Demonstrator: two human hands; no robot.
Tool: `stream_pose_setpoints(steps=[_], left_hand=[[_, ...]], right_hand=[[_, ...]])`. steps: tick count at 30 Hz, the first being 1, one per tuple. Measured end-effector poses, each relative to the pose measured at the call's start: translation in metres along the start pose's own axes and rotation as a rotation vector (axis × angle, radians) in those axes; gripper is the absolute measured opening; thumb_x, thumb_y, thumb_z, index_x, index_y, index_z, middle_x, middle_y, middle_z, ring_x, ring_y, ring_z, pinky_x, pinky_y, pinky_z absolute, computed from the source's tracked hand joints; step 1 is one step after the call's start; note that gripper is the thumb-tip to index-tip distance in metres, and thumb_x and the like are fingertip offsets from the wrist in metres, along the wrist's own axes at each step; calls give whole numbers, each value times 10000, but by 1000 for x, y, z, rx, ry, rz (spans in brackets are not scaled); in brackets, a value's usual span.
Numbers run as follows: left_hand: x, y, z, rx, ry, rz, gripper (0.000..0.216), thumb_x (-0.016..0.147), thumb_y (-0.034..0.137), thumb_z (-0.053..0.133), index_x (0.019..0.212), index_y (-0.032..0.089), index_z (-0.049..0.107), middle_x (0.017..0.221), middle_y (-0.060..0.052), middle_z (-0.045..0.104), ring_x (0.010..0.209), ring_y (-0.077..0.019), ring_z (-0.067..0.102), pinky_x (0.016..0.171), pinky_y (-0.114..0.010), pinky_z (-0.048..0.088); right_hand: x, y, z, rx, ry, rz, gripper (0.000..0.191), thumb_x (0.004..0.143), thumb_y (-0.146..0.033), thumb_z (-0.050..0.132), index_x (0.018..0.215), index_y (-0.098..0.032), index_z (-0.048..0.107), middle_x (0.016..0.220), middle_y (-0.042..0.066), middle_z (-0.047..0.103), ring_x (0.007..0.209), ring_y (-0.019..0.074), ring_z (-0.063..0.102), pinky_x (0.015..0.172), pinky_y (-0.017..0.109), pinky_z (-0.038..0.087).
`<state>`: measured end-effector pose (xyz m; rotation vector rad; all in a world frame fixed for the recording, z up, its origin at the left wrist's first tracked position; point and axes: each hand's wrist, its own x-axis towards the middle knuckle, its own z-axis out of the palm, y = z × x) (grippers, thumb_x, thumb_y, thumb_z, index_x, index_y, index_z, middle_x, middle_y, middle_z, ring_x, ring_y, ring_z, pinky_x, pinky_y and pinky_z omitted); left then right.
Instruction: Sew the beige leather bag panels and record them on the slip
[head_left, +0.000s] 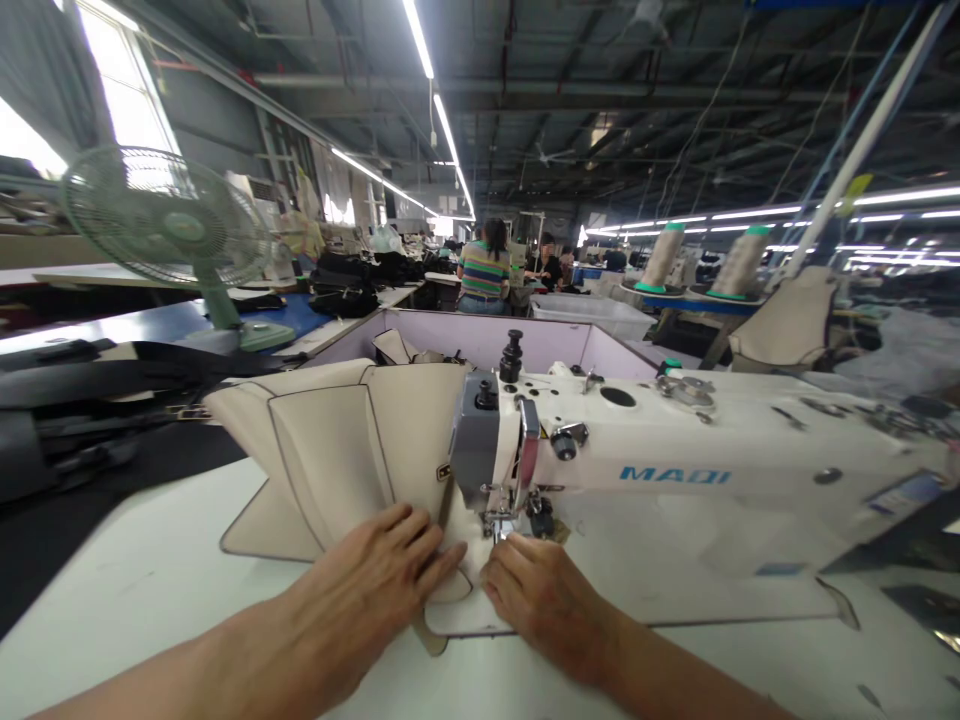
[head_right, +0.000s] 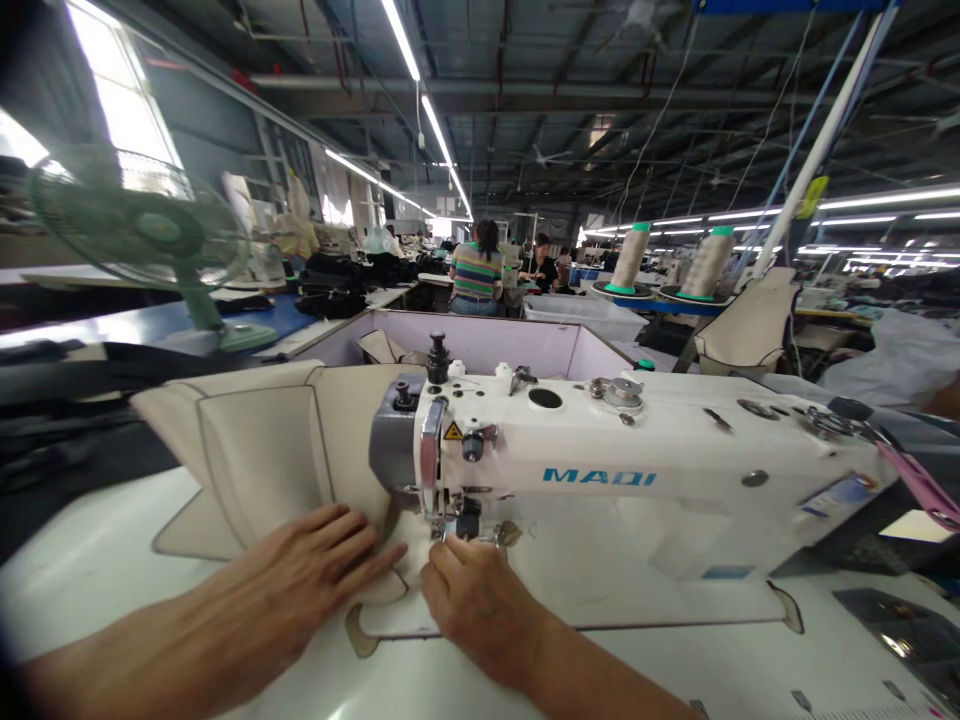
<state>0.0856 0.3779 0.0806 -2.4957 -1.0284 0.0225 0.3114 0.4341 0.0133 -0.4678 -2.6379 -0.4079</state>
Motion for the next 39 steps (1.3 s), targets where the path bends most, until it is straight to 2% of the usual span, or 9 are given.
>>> stream_pose_setpoints(steps=[2,5,8,10,17,23,30,39], left_hand=[[2,2,-5,-19,26,-38,423,834,318,653,1211,184,518,973,-50,602,914,-238,515,805,-380,336],[6,6,1,-6,137,71,171,903,177,555,1071,163,582,834,-22,591,789,-198,509,729,-358,338],[7,12,14,57,282,182,205,897,93,522,1093,94,583,815,-36,601,740,-185,517,700,-349,357],[7,17,21,99,326,218,236,890,82,521,1118,62,578,813,-49,607,717,-183,533,680,-351,371],[9,25,25,154,337,312,228,859,108,569,1071,44,624,905,-125,648,707,-194,571,637,-357,405],[16,20,30,157,336,319,232,867,99,553,1067,17,636,894,-142,652,691,-196,574,594,-342,405],[27,11,43,149,314,326,221,836,103,558,1009,2,650,862,-141,657,678,-211,571,597,-346,416],[32,7,44,172,243,325,223,816,83,571,1013,18,653,906,-133,665,704,-219,564,608,-348,412]], right_hand=[[2,0,-1,-3,-3,-4,157,957,-92,461,827,-159,517,808,38,543,750,178,510,629,298,386],[4,-1,-6,-15,2,-24,185,948,-65,445,802,-151,519,790,38,529,727,180,497,608,305,380],[3,-4,-12,-37,34,-80,207,930,-32,421,790,-131,537,775,47,521,706,192,485,595,322,375],[0,-10,-14,-35,60,-82,217,923,-12,402,805,-121,549,774,49,524,704,195,483,603,329,374],[-6,-23,-12,28,126,46,212,889,14,382,870,-125,541,817,61,570,694,202,492,599,338,356],[-5,-20,-8,92,57,154,241,815,23,504,1015,-110,529,804,30,584,665,189,500,585,327,345],[-4,-21,1,60,8,187,273,741,29,584,971,-114,548,834,37,580,682,201,486,594,349,350],[-3,-20,-1,11,-63,229,308,769,19,587,1047,-105,543,898,45,580,740,192,503,630,338,363]])
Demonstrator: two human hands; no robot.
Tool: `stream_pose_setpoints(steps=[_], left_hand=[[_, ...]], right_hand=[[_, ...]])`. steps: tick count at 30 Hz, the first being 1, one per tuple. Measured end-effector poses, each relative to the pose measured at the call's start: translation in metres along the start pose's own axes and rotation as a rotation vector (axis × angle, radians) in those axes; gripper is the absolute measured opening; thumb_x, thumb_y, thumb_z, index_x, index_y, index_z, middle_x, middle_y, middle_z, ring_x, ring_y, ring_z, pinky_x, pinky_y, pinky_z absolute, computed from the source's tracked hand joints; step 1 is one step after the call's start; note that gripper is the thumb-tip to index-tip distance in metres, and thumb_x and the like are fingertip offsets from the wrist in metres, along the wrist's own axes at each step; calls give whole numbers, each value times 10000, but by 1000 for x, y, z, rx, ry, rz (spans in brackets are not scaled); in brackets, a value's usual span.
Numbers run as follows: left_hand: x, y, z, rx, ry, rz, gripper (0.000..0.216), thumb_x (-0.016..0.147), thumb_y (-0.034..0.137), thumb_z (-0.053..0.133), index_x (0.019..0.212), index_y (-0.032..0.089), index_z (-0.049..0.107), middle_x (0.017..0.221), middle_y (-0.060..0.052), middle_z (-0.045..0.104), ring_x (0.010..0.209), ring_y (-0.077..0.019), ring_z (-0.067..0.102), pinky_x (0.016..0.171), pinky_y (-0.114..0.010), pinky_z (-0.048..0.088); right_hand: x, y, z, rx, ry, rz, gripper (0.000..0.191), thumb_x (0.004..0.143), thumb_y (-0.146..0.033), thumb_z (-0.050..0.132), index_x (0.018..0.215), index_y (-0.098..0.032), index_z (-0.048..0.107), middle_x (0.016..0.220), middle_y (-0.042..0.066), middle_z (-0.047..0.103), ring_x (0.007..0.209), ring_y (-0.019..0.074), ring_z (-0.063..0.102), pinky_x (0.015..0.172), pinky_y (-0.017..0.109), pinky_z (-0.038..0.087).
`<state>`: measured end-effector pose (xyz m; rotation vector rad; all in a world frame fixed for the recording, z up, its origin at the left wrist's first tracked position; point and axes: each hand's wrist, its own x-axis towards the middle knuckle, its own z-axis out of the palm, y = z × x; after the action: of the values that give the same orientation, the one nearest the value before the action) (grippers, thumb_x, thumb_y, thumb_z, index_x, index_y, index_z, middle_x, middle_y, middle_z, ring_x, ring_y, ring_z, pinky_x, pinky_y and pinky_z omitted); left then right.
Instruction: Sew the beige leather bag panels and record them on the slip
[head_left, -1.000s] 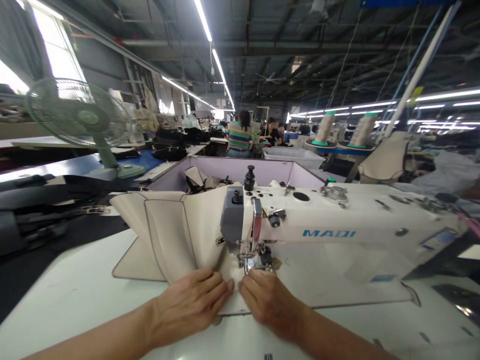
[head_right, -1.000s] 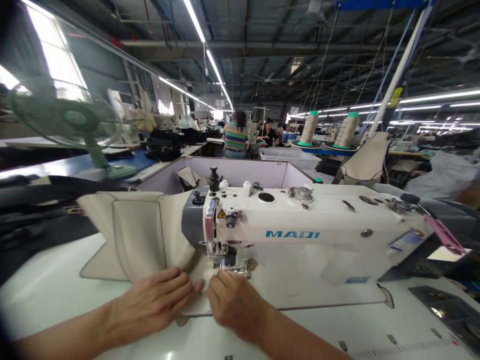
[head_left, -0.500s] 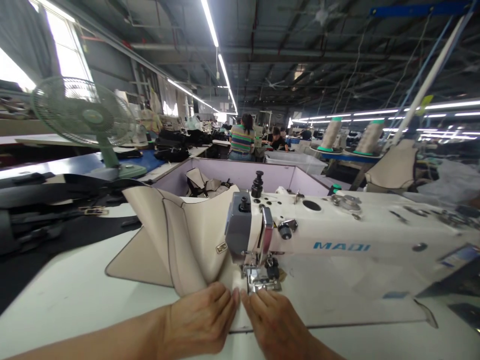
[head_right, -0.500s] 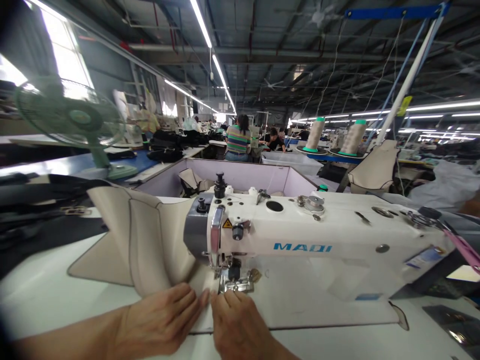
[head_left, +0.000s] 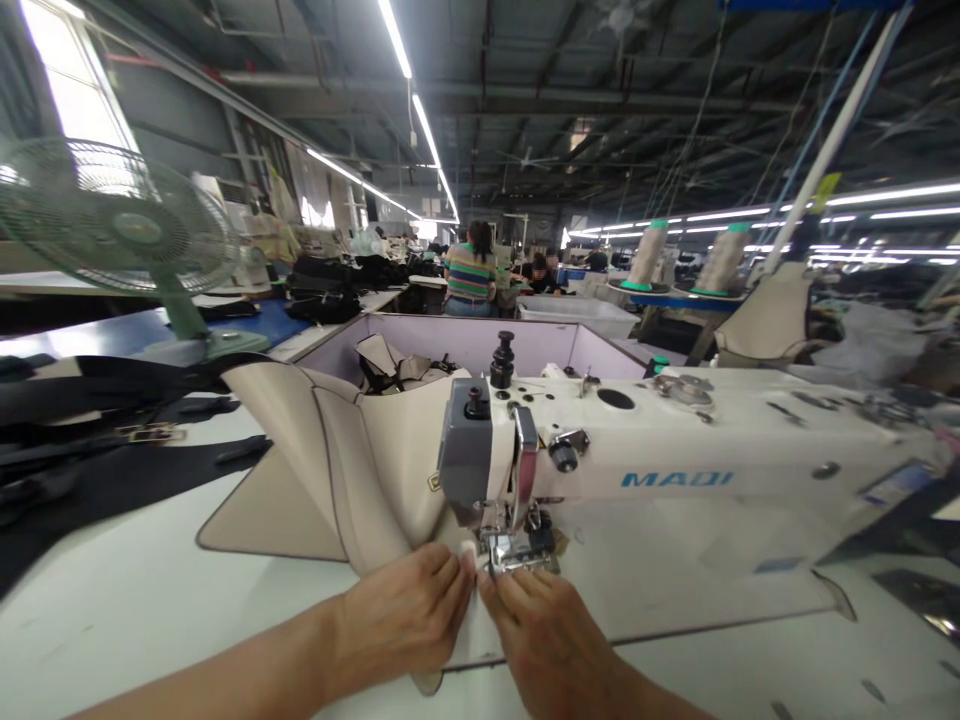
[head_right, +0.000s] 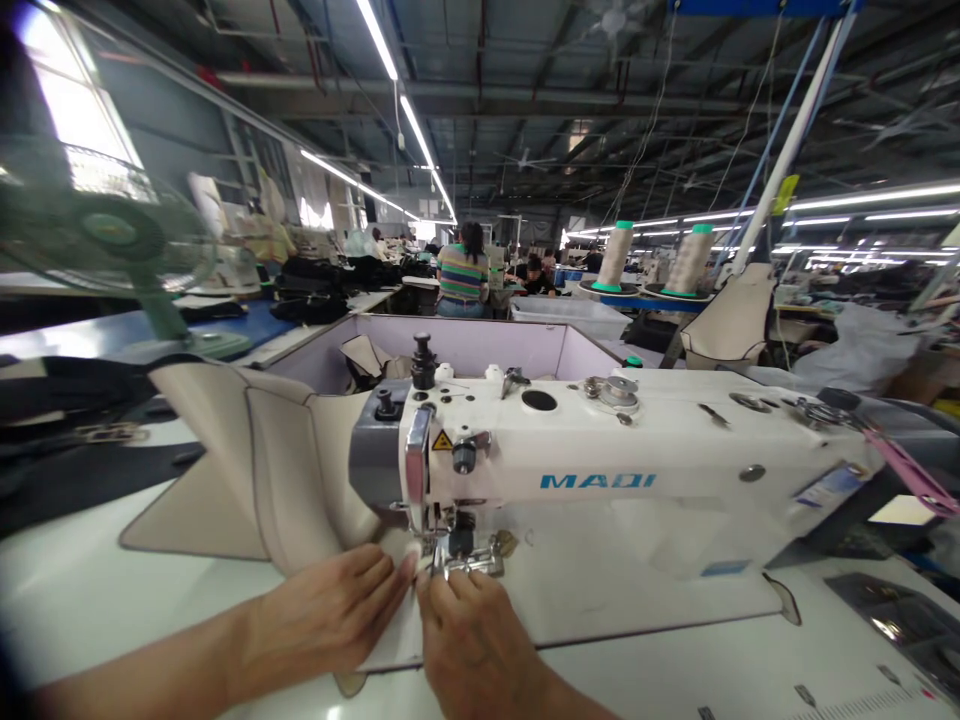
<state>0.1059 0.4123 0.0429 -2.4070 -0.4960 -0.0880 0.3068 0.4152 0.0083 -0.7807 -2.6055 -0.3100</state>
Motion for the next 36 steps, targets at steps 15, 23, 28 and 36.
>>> stream_pose_setpoints(steps=[15,23,28,36], left_hand=[[3,-2,12,17,-18,-68,225,786,92,598,994,32,659,922,-128,665,750,-233,565,643,-354,413],[7,1,11,36,-36,-101,146,824,107,563,932,76,656,874,-103,639,685,-213,544,575,-351,391],[9,2,8,30,-79,-128,129,832,115,551,914,103,650,884,-105,641,710,-218,551,585,-345,397],[10,6,4,26,-86,-144,65,834,129,567,844,119,630,824,-95,638,664,-208,526,543,-341,343]], right_hand=[[1,-1,6,-55,76,-4,481,758,30,490,1237,-15,491,874,69,576,706,201,505,593,343,348],[-2,-2,12,-87,242,-4,345,906,-2,298,1123,-52,561,742,52,549,618,184,496,530,333,297],[-5,-8,5,-82,232,9,327,968,-56,264,1053,-88,578,722,38,540,597,181,504,514,332,289],[-5,-10,-2,-36,186,21,343,1002,-113,220,1079,-95,553,750,40,562,605,172,546,516,317,340]])
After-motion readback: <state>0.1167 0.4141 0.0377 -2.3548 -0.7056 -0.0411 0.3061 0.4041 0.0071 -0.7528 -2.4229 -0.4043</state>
